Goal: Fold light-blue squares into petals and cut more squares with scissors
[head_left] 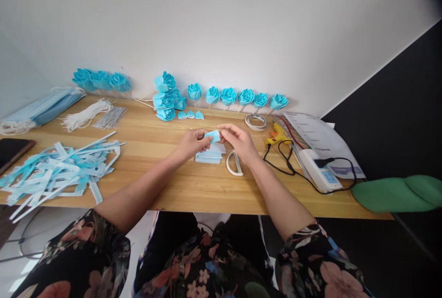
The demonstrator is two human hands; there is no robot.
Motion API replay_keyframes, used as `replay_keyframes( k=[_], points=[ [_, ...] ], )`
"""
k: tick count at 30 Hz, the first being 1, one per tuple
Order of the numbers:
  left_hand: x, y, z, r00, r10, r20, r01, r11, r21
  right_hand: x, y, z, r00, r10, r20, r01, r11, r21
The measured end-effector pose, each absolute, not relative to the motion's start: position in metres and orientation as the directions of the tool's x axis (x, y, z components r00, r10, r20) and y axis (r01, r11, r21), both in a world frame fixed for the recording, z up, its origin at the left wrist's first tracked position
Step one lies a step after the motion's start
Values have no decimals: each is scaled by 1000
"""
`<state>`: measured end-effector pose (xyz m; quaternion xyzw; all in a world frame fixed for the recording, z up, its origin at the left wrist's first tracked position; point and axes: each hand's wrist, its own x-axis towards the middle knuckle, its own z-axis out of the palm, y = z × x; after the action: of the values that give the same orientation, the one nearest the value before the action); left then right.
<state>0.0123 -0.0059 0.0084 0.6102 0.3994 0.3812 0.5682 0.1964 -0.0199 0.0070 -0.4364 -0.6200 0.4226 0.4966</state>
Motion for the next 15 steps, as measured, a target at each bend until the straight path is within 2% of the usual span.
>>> replay_keyframes(
  k=[3,9,15],
  points=[
    [12,-4,8,366,930,32,31,-46,998,199,-20,10,-98,959,268,131,279,-951],
    [11,-4,7,371,928,42,23,-55,998,196,-22,9,-175,953,248,225,284,-932],
    [11,-5,7,379,925,34,22,-45,999,194,-22,10,-172,952,254,284,295,-912]
  ],
)
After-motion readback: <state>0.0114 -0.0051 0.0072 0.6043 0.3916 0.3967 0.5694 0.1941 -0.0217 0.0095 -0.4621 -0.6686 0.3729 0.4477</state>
